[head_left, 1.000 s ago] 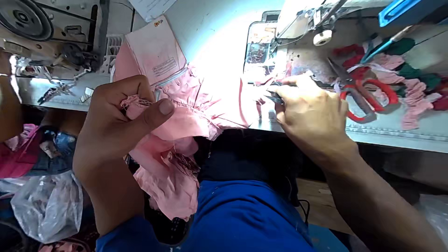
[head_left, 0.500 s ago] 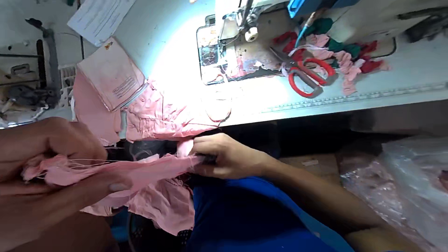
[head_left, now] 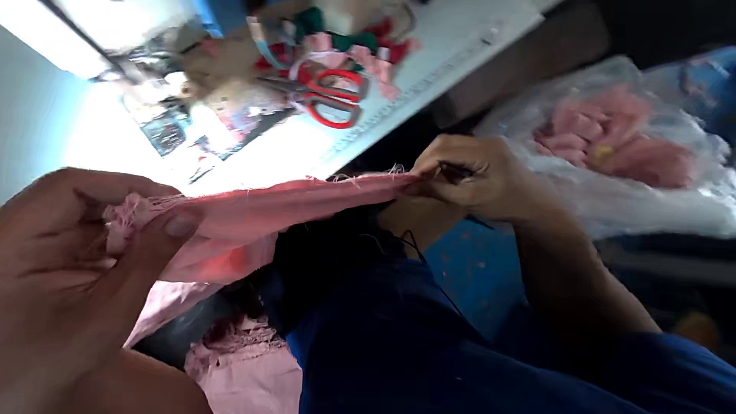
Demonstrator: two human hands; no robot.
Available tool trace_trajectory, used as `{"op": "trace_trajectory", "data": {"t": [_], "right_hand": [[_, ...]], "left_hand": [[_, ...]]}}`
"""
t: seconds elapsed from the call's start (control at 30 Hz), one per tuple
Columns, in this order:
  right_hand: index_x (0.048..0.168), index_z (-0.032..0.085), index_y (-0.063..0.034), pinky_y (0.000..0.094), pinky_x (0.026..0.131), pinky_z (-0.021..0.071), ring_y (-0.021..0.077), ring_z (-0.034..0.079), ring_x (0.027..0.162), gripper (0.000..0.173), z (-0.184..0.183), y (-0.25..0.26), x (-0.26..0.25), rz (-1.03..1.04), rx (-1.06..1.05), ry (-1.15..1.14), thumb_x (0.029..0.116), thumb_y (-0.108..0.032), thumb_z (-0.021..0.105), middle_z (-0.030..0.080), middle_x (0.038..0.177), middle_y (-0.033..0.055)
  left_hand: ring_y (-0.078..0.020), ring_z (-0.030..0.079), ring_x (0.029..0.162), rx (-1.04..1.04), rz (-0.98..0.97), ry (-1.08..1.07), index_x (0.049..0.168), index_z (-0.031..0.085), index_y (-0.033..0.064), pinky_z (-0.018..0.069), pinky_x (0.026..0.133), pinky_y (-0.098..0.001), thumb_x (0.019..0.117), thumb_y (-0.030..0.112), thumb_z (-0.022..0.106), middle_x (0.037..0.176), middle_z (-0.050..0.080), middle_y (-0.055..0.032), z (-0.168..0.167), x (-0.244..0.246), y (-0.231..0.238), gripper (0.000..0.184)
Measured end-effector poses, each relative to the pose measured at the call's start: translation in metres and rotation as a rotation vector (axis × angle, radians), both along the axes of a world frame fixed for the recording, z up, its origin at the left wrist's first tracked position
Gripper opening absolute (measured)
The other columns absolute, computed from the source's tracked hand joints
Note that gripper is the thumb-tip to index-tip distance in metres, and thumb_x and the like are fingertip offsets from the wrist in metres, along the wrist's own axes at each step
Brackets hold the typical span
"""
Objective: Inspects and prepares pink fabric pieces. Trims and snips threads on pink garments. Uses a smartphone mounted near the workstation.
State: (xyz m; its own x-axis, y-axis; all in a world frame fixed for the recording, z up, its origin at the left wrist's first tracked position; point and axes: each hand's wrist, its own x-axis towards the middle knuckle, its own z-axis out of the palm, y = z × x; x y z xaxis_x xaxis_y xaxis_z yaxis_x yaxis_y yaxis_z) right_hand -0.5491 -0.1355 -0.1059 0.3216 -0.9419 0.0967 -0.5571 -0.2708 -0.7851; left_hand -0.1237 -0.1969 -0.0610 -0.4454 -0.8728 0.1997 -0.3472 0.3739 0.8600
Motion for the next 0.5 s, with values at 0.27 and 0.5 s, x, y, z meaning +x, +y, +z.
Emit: {"op": "trace_trajectory", "data": {"t": [0.27,0.5], "right_hand": [[0.099,0.066,-0.0077,0.025,0.062,0.0434,0.0013,0.048,0.066,0.034,0.06,0.107,-0.104,-0.531,0.192,0.353,0.0885,-0.039,0.074,0.058,0.079,-0.0028],[0.102,0.064,-0.0145,0.0075,0.063,0.0434,-0.0114,0.052,0.072,0.025,0.044,0.179,-0.14,-0.512,0.216,0.107,0.0905,-0.034,0.075,0.06,0.085,-0.0137]], "left_hand": [[0.0058,0.061,0.081,-0.009,-0.379,0.122,0.116,0.06,0.0116,0.0533,0.07,-0.0124,0.1008,0.019,0.066,0.099,0.064,0.0112,-0.032,-0.164,-0.018,0.018],[0.0001,0.06,0.075,0.035,-0.499,0.319,0.108,0.064,-0.0015,0.0522,0.066,-0.0169,0.0987,0.009,0.066,0.089,0.065,0.0015,-0.048,-0.219,-0.018,0.015]]}}
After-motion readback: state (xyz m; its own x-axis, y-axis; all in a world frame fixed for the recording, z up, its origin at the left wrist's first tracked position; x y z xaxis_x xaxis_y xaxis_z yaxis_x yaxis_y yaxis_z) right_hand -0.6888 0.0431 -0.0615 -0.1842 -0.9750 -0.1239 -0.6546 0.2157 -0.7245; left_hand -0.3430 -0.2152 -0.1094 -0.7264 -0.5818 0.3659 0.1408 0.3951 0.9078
